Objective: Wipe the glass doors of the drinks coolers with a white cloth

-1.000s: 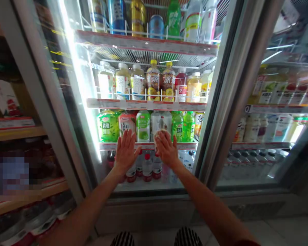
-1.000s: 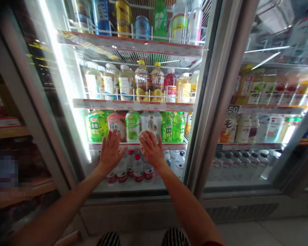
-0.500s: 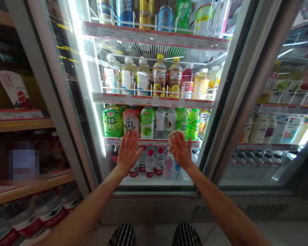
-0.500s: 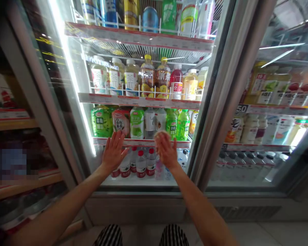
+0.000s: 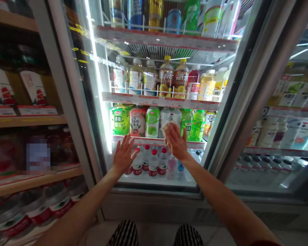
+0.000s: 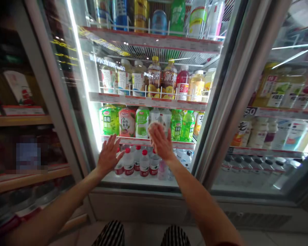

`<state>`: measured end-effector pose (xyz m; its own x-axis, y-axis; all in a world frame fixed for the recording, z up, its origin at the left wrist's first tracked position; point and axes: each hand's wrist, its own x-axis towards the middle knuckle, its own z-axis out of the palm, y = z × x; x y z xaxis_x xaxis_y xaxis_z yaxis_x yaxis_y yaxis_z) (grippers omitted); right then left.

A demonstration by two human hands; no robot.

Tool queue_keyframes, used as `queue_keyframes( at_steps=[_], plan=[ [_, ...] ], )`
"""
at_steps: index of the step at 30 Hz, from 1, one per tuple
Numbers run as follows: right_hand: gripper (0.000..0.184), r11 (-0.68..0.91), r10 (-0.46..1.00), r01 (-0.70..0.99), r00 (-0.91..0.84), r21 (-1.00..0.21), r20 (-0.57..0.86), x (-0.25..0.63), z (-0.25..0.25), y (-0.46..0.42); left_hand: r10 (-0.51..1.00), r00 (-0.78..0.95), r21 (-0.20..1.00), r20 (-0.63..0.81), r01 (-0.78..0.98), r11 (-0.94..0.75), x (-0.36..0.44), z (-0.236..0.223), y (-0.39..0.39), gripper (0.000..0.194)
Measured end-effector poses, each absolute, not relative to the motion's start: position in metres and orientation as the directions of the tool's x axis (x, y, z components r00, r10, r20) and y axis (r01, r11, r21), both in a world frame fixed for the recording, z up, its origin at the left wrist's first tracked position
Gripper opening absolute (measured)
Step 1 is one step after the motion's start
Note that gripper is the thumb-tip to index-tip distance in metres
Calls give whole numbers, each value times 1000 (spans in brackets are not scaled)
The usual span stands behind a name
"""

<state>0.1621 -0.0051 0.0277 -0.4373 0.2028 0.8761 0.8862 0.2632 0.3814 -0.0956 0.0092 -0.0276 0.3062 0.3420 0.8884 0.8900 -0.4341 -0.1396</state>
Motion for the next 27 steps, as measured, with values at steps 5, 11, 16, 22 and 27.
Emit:
queue_keyframes(
  at_steps=[5,11,16,22,27],
  plan=[
    [53,309,128,778,-604,547,787,150,18,0,401,248,-90,882,923,-375,-122,-41,4,66],
    [53,463,166,598,-784,655,598,101,6,3,475,162,-22,865,957,-288,-144,-45,1,63],
    [57,466,226,741,-628,484,744,65,22,16,512,94,43,854,967,-249,-174,-43,-2,61],
    [51,577,89,468,-851,669,518,10,15,28,555,70,62,829,974,-217,-196,-44,-6,58],
    [55,568,163,628,-719,531,676,-33,39,37,570,-2,117,822,979,-165,-217,-46,-11,59]
  ],
)
